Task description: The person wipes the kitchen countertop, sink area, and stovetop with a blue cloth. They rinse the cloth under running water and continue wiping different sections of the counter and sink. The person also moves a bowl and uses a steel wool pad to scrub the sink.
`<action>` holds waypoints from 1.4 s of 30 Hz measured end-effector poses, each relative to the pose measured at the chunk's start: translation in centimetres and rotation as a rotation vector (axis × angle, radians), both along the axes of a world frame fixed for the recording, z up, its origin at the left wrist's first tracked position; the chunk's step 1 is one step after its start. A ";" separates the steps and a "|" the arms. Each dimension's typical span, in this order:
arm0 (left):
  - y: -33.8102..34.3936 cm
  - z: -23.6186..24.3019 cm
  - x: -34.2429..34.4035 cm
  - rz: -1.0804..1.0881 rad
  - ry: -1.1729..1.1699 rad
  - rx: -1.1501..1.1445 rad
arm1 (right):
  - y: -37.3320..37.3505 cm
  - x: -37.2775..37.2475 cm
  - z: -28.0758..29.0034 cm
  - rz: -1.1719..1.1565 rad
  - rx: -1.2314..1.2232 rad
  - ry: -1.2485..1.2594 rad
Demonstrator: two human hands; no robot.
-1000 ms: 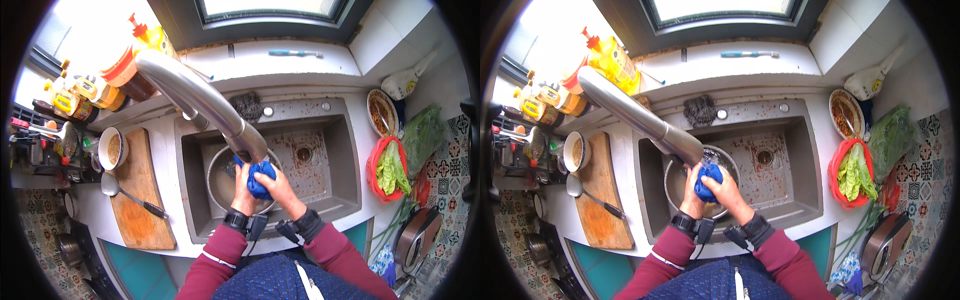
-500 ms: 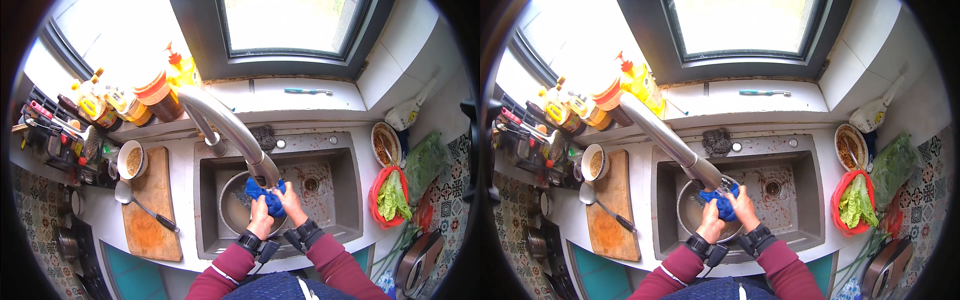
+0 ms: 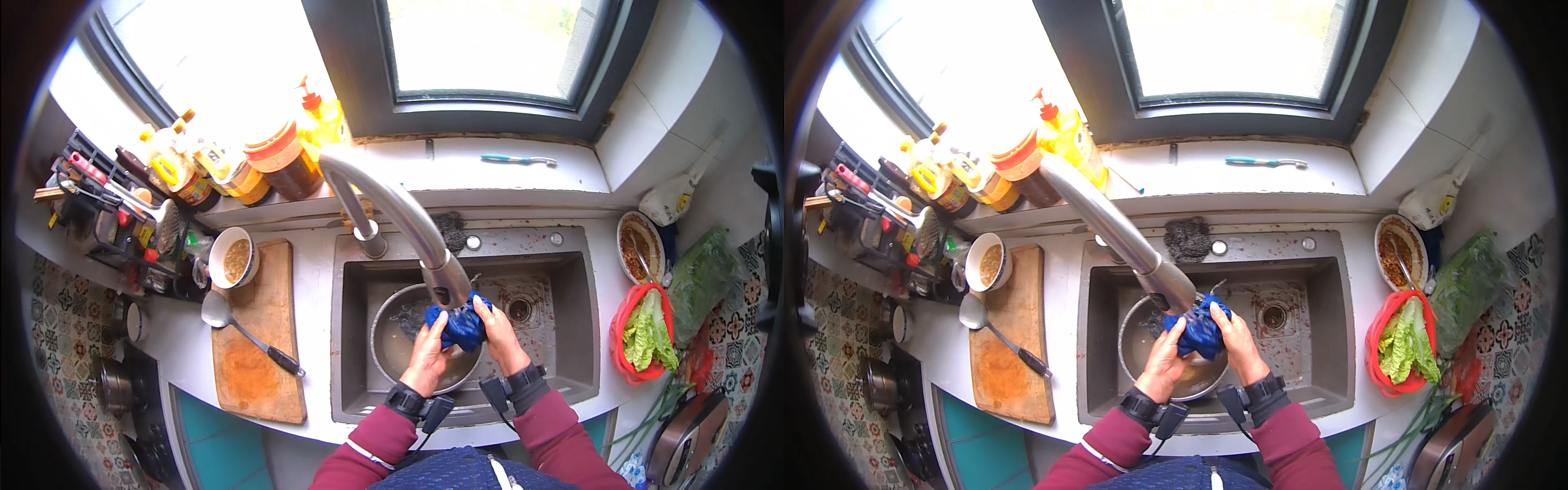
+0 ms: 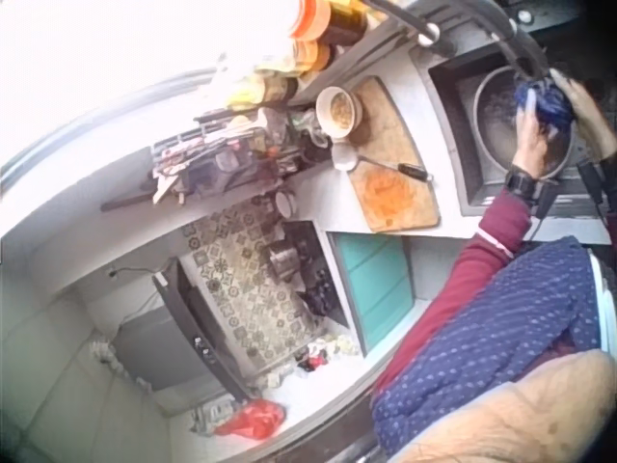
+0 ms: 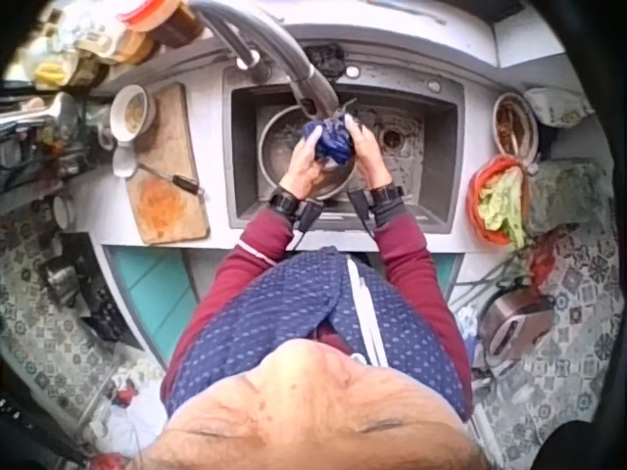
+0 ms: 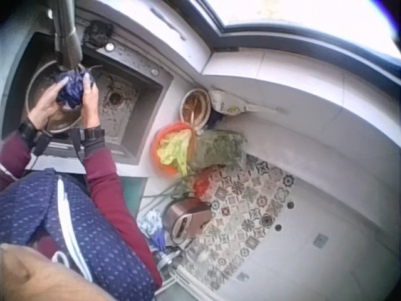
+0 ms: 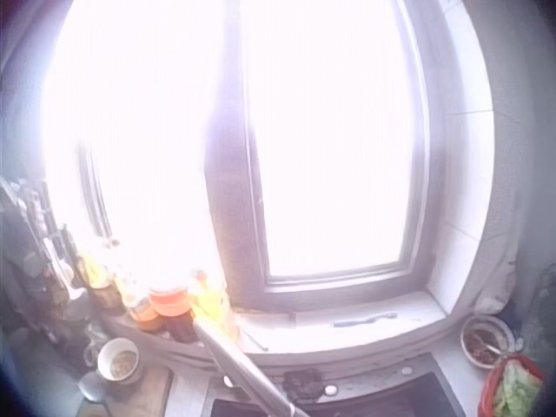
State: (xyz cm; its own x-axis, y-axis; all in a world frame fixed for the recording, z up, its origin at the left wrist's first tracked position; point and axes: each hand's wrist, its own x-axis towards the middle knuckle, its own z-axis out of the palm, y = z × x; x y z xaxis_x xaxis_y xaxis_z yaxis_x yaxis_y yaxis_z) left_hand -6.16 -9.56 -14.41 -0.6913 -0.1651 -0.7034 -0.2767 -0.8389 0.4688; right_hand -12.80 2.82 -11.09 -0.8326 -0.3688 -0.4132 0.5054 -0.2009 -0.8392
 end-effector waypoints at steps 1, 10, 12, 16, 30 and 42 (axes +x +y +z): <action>0.6 -0.5 -0.2 0.066 0.000 0.049 | -0.3 0.5 0.1 0.040 0.139 0.058; 3.1 -1.8 -1.7 0.155 -0.057 -0.147 | -2.2 1.0 -0.4 0.054 0.973 0.492; 1.9 -1.4 -2.2 0.241 -0.051 -0.234 | -2.4 2.0 -0.6 0.240 0.981 0.485; -0.3 0.4 -2.0 0.115 0.023 -0.177 | -2.1 2.2 -1.9 0.149 0.656 0.354; 2.5 -0.7 -1.0 0.249 0.078 0.236 | -2.5 2.0 0.7 0.129 0.530 0.458; 1.6 -1.1 -1.1 0.244 0.052 0.080 | -1.7 2.0 -1.6 0.123 0.787 0.625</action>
State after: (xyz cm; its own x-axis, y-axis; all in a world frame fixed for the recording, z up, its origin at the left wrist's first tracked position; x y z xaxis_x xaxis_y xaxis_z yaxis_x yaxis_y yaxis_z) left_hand -7.25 -7.99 -15.55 -0.6738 -0.2766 -0.6852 -0.0388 -0.9128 0.4066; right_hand -10.80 1.08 -12.70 -0.9576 -0.2770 -0.0789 -0.0899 0.5476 -0.8319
